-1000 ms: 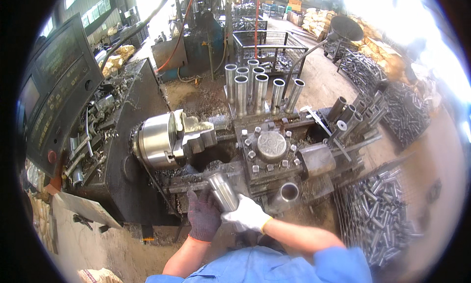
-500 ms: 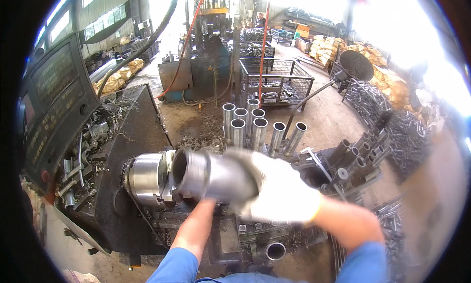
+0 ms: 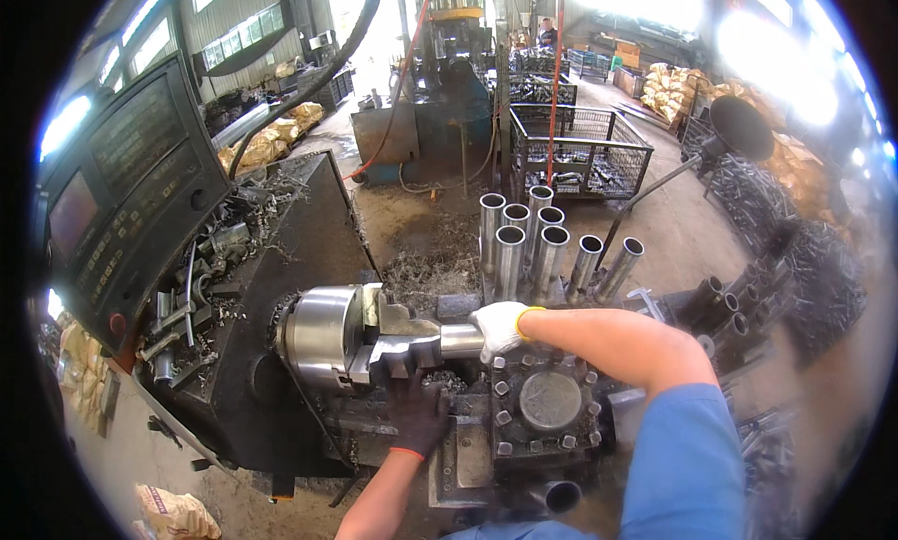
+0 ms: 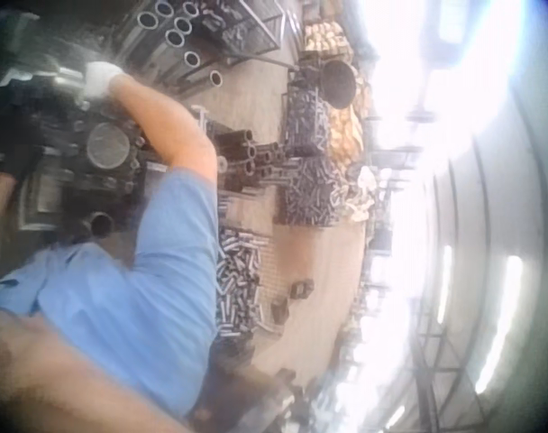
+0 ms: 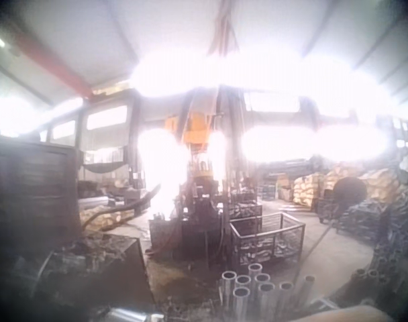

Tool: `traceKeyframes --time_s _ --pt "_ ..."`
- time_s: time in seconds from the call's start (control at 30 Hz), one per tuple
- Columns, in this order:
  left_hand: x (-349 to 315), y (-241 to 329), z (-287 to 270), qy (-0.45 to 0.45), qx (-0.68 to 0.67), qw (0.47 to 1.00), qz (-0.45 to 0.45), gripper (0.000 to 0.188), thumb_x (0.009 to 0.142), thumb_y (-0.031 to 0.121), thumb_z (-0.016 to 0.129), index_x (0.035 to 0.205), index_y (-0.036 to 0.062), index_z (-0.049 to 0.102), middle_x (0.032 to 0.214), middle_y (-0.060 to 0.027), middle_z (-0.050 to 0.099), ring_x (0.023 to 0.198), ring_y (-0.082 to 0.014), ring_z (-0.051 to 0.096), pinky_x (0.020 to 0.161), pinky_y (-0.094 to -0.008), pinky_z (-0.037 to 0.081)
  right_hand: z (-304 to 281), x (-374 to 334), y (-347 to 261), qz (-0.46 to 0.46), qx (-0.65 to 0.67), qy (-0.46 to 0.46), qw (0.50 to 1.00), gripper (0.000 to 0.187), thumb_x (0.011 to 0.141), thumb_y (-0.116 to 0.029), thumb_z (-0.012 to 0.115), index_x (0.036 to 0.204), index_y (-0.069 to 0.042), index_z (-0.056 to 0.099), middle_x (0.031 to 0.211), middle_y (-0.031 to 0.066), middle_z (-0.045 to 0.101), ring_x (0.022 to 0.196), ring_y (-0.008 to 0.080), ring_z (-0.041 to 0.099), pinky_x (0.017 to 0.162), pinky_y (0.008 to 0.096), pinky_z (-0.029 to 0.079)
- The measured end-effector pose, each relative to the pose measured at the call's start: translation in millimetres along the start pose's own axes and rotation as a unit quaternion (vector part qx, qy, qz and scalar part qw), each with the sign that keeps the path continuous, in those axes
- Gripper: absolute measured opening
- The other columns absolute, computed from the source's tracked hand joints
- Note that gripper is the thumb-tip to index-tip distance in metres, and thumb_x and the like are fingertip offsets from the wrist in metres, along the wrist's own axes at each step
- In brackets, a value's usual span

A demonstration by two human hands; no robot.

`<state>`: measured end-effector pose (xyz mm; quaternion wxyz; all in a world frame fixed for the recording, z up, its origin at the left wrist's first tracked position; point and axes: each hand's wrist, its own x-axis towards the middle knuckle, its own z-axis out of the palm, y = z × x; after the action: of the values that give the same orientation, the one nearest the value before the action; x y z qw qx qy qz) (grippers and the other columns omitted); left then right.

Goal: The person repeatedly loads hollow metal tubes into a lathe chuck, operates the machine, and removes the finished parts. They place the processed tubes into a wire basket and later into large paper sacks. The person wears gloves and uses a tool to secure the workpiece in the chuck.

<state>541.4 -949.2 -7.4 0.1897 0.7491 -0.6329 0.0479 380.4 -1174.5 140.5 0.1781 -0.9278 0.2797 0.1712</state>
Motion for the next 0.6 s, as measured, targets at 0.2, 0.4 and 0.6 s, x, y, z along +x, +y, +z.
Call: traceKeyframes --time_s 0.2,0.4,0.6 --pt "-67 -10 -60 -0.071 -0.268 0.960 -0.040 0.035 0.098 0.032 0.068 0.128 0.0157 0.073 0.134 -0.0145 0.069 0.111 -0.0341 0.072 0.095 -0.0438 0.058 6 11 -7 0.054 0.003 -0.045 0.998 0.079 0.068 -0.048 0.084 0.130 -0.002 0.065 0.119 0.0238 0.074 0.108 0.0414 0.072 0.094 0.0494 0.055" --pt "-207 -98 -52 0.083 -0.585 0.692 -0.414 0.037 0.106 0.039 0.062 0.122 0.0073 0.073 0.109 -0.0110 0.074 0.095 -0.0225 0.072 0.081 -0.0425 0.058 2 9 9 0.013 0.058 -0.035 0.998 0.075 0.073 -0.053 0.083 0.124 0.000 0.069 0.115 0.0236 0.076 0.106 0.0410 0.072 0.095 0.0482 0.057" --pt "-308 -236 -41 0.328 -0.702 0.429 -0.463 0.056 0.104 0.065 0.052 0.082 0.0151 0.064 0.062 0.0016 0.056 0.055 -0.0148 0.054 0.052 -0.0349 0.043 12 14 10 0.091 0.016 -0.102 0.990 0.074 0.066 -0.041 0.086 0.124 0.003 0.070 0.116 0.0277 0.075 0.108 0.0405 0.073 0.095 0.0479 0.057"
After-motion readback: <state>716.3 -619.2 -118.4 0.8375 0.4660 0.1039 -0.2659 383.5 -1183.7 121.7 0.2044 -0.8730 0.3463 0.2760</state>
